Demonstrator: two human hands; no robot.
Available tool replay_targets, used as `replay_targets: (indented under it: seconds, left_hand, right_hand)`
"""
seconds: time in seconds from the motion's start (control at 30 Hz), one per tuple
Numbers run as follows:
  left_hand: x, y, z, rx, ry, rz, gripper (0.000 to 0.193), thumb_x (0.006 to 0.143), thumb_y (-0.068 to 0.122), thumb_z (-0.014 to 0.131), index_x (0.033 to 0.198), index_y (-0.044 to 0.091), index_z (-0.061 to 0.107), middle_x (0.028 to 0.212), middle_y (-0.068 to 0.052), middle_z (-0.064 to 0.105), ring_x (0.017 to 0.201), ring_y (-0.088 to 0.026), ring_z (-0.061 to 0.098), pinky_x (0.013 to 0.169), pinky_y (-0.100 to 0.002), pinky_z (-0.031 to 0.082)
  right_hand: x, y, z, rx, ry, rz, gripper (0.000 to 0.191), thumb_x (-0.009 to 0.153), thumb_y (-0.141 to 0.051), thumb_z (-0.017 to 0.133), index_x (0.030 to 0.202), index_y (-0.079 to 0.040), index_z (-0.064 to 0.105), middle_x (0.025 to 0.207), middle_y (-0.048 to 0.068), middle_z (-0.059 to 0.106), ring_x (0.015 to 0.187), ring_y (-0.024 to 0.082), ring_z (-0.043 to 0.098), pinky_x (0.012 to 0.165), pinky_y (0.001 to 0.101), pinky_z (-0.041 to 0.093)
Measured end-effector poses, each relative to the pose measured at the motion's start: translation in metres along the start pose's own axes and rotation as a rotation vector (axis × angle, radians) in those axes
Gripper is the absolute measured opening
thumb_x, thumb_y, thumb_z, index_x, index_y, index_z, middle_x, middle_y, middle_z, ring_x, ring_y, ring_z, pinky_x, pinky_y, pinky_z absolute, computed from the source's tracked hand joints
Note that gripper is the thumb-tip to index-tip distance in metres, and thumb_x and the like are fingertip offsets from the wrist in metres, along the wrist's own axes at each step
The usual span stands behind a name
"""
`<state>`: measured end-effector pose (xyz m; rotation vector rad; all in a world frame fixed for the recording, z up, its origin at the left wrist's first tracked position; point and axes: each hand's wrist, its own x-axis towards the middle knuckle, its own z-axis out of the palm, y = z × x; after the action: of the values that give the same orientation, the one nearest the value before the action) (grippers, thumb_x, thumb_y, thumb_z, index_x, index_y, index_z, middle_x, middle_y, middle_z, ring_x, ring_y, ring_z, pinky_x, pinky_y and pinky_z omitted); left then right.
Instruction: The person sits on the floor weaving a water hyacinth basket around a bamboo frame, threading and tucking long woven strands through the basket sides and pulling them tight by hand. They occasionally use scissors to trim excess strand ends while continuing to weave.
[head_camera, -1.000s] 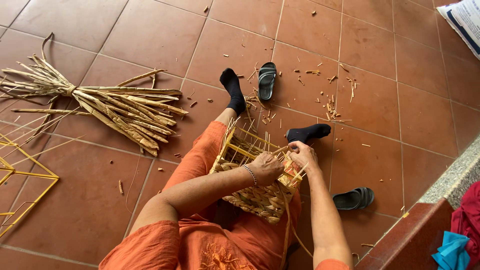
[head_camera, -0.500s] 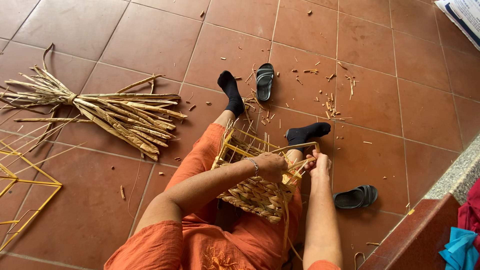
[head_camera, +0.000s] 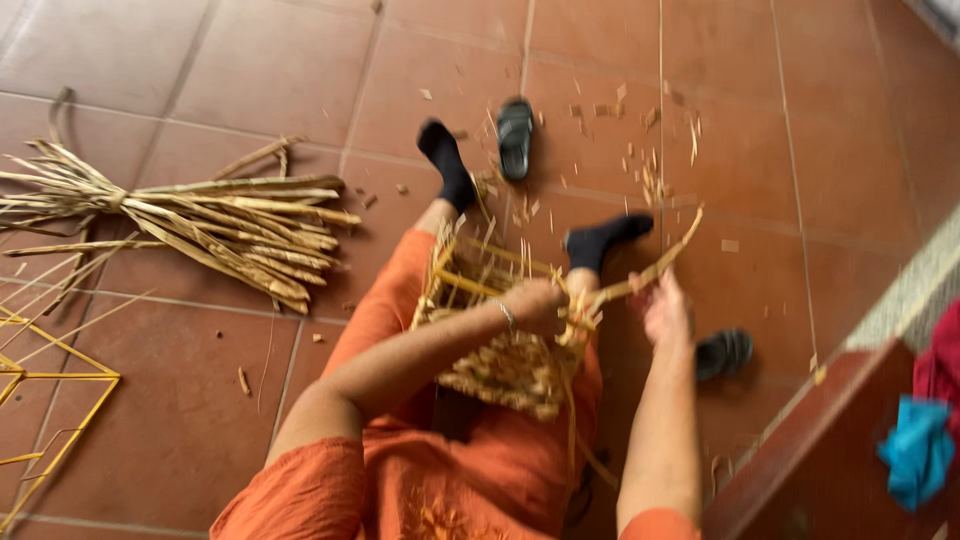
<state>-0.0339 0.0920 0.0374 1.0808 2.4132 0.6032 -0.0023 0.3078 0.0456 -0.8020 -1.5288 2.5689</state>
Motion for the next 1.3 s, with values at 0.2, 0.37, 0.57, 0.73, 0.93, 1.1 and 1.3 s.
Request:
replay_targets:
  seconds: [0.2,0.37,0.57,0.73,0.93,1.1,1.3]
  left_hand:
    - [0.01,-0.009,0.027,-0.102,-0.094,0.033,0.028,0.081,0.029,0.073,0.101,0.011,0.077,0.088,-0.014,0.074,0.084,-0.032,0.072,0.075,-0.044,0.059]
    - [-0.002,-0.01,0.03,-0.499,-0.185,-0.083,0.046,0.075,0.011,0.077,0.121,0.008,0.068,0.089,-0.012,0.079,0.078,-0.022,0.075,0.07,-0.037,0.061]
    - [0.0,-0.014,0.042,-0.633,-0.199,-0.02,0.053,0.076,0.002,0.082,0.125,0.0,0.064,0.091,-0.014,0.076,0.082,-0.018,0.073,0.068,-0.03,0.059]
    - [0.004,-0.021,0.048,-0.717,-0.283,-0.004,0.051,0.082,0.0,0.074,0.13,0.0,0.059,0.099,-0.016,0.079,0.087,-0.016,0.076,0.073,-0.029,0.062]
    - [-0.003,-0.028,0.04,-0.655,-0.204,0.122,0.06,0.081,0.004,0.072,0.138,0.008,0.051,0.1,-0.014,0.077,0.089,-0.022,0.075,0.074,-0.035,0.06]
    - [-0.024,-0.03,0.045,-0.24,0.055,0.156,0.038,0.083,0.015,0.077,0.12,0.011,0.069,0.096,-0.013,0.075,0.091,-0.03,0.074,0.082,-0.043,0.057]
    - [-0.034,-0.025,0.056,-0.183,0.171,0.219,0.031,0.085,0.017,0.073,0.116,0.014,0.072,0.093,-0.015,0.073,0.091,-0.034,0.071,0.082,-0.047,0.055]
  right_hand:
    - [-0.044,-0.007,-0.038,-1.012,0.203,-0.585,0.026,0.103,-0.021,0.075,0.115,0.002,0.072,0.092,0.009,0.076,0.071,0.014,0.073,0.064,0.0262,0.058]
    - [-0.142,0.022,-0.009,-1.055,-0.062,-0.92,0.004,0.104,-0.004,0.073,0.108,-0.002,0.072,0.101,0.01,0.074,0.088,0.02,0.07,0.077,0.0334,0.057]
    - [-0.143,0.06,0.012,-1.367,-0.222,-1.191,0.024,0.085,0.006,0.072,0.108,-0.001,0.069,0.11,0.01,0.069,0.102,0.029,0.066,0.091,0.0396,0.058]
    - [-0.135,0.079,0.001,-1.517,-0.16,-1.186,0.025,0.083,0.005,0.072,0.107,0.0,0.07,0.108,0.012,0.063,0.101,0.032,0.061,0.086,0.0396,0.056]
    - [-0.132,0.077,0.008,-1.582,-0.199,-1.316,0.012,0.082,0.0,0.072,0.092,-0.002,0.065,0.105,0.011,0.063,0.1,0.029,0.061,0.086,0.0406,0.056]
    - [-0.141,0.078,0.018,-1.737,-0.365,-1.271,0.008,0.083,-0.001,0.067,0.081,-0.003,0.059,0.086,0.013,0.063,0.096,0.03,0.063,0.082,0.0421,0.054]
    - [-0.145,0.078,0.037,-1.854,-0.542,-1.093,0.009,0.084,0.002,0.064,0.087,-0.003,0.057,0.077,0.014,0.062,0.089,0.029,0.063,0.085,0.0438,0.054]
